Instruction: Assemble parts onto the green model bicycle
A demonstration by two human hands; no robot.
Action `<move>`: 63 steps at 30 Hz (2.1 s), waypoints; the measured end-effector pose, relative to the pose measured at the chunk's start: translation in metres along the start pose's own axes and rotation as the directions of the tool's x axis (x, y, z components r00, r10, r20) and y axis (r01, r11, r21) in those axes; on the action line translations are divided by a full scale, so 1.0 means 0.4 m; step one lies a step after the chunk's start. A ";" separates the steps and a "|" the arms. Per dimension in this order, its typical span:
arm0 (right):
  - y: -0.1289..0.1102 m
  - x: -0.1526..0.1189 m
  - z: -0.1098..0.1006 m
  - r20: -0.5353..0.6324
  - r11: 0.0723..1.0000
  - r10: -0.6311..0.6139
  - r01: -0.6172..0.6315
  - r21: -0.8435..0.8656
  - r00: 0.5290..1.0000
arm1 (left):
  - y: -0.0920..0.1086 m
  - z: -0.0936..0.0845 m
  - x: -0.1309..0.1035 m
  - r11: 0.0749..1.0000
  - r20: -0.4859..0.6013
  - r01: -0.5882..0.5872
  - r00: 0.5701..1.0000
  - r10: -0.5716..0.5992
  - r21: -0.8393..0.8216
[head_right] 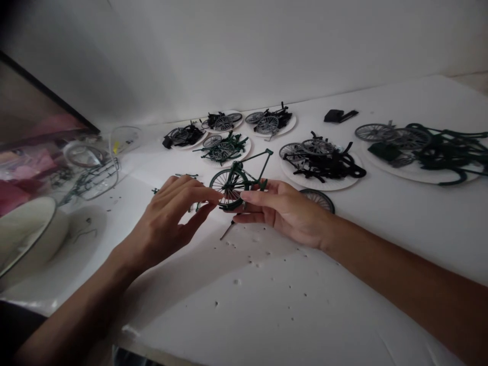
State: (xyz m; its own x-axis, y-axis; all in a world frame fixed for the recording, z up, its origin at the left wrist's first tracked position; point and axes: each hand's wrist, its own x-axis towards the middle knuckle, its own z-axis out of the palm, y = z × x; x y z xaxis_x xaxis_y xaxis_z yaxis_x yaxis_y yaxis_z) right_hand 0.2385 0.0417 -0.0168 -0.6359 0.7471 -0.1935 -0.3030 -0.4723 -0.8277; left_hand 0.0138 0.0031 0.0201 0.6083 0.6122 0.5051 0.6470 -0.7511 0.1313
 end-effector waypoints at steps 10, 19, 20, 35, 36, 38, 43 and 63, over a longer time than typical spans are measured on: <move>0.008 -0.001 0.013 -0.066 0.994 -0.105 0.106 0.009 0.992 | 0.008 0.009 0.001 0.957 -0.106 0.215 0.965 -0.238 -0.194; 0.011 -0.005 0.022 -0.133 0.984 -0.174 0.175 -0.002 0.976 | 0.013 0.036 0.000 0.889 -0.102 0.347 0.915 -0.391 -0.299; 0.010 -0.005 0.023 -0.134 0.985 -0.171 0.173 0.002 0.976 | 0.012 0.036 0.000 0.894 -0.110 0.345 0.915 -0.388 -0.284; 0.012 0.003 0.015 -0.083 0.988 -0.154 0.154 -0.017 0.985 | 0.011 0.031 0.002 0.945 -0.095 0.214 0.965 -0.244 -0.248; 0.011 0.002 0.016 -0.084 0.988 -0.155 0.154 -0.019 0.984 | 0.011 0.030 0.002 0.949 -0.088 0.202 0.970 -0.228 -0.241; 0.011 0.001 0.018 -0.091 0.988 -0.156 0.155 -0.024 0.983 | 0.011 0.028 0.004 0.957 -0.083 0.185 0.975 -0.208 -0.224; 0.012 -0.001 0.017 -0.098 0.988 -0.151 0.149 -0.031 0.984 | 0.009 0.023 0.002 0.972 -0.078 0.153 0.983 -0.169 -0.180; 0.009 -0.002 0.016 -0.060 0.990 -0.133 0.131 -0.042 0.989 | -0.002 0.023 -0.005 0.997 0.011 0.069 0.998 -0.068 -0.029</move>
State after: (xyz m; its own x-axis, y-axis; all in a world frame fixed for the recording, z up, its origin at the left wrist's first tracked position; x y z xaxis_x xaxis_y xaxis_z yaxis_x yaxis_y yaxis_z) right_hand 0.2333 0.0363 -0.0162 -0.5463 0.8300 -0.1126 -0.3533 -0.3502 -0.8675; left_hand 0.0164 0.0050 0.0110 0.5678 0.6650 0.4852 0.6737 -0.7141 0.1903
